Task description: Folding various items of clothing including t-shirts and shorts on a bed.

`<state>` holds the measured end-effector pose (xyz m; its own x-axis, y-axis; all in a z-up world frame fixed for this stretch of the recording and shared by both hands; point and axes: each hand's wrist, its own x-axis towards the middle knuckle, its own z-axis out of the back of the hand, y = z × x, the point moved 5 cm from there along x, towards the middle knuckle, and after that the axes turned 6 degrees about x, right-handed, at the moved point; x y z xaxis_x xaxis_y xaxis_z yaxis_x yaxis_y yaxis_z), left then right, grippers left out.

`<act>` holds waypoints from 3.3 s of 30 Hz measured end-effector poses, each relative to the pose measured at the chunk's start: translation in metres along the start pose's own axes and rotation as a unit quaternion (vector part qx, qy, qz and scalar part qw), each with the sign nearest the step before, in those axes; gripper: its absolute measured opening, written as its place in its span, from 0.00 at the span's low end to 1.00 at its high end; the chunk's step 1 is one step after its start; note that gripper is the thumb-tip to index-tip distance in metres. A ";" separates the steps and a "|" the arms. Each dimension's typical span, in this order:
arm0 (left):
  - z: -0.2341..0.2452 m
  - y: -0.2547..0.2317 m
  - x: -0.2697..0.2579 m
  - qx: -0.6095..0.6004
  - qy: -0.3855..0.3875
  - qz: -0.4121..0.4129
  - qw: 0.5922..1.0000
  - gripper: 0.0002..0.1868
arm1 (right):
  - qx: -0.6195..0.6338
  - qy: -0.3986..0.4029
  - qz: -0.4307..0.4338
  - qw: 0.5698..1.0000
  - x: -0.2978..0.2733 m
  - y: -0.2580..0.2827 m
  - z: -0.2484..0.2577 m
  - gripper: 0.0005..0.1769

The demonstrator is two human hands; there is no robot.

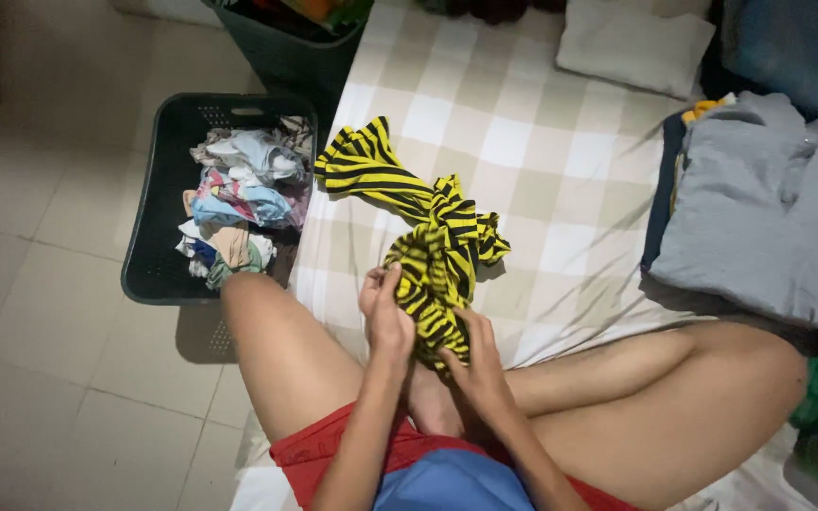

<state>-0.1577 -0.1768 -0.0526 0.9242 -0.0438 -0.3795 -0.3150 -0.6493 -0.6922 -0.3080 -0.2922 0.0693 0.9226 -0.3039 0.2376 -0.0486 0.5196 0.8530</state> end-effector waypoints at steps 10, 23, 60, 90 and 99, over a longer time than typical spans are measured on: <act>-0.060 -0.134 -0.040 0.740 0.134 -0.212 0.624 0.16 | -0.012 0.127 -0.014 0.992 0.006 0.005 0.053 0.27; -0.128 -0.248 -0.091 0.632 -0.034 -0.535 0.560 0.09 | -0.132 0.023 0.123 0.983 0.035 0.029 0.155 0.29; -0.293 -0.299 -0.043 0.390 0.096 -0.707 0.581 0.04 | -0.309 -0.319 0.217 0.869 0.129 0.070 0.336 0.13; -0.022 -0.217 -0.037 0.619 -0.146 -0.095 0.766 0.29 | 0.072 0.387 -0.095 0.914 0.012 0.016 0.044 0.16; -0.055 -0.088 -0.161 0.815 0.137 -0.197 0.527 0.45 | -0.391 -0.166 -0.048 0.904 0.149 -0.124 0.167 0.38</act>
<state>-0.2673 -0.1546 0.1030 0.9130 -0.4033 -0.0610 0.3531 0.8564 -0.3767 -0.2282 -0.5355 0.0764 0.7363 -0.5325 0.4175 0.4303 0.8447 0.3185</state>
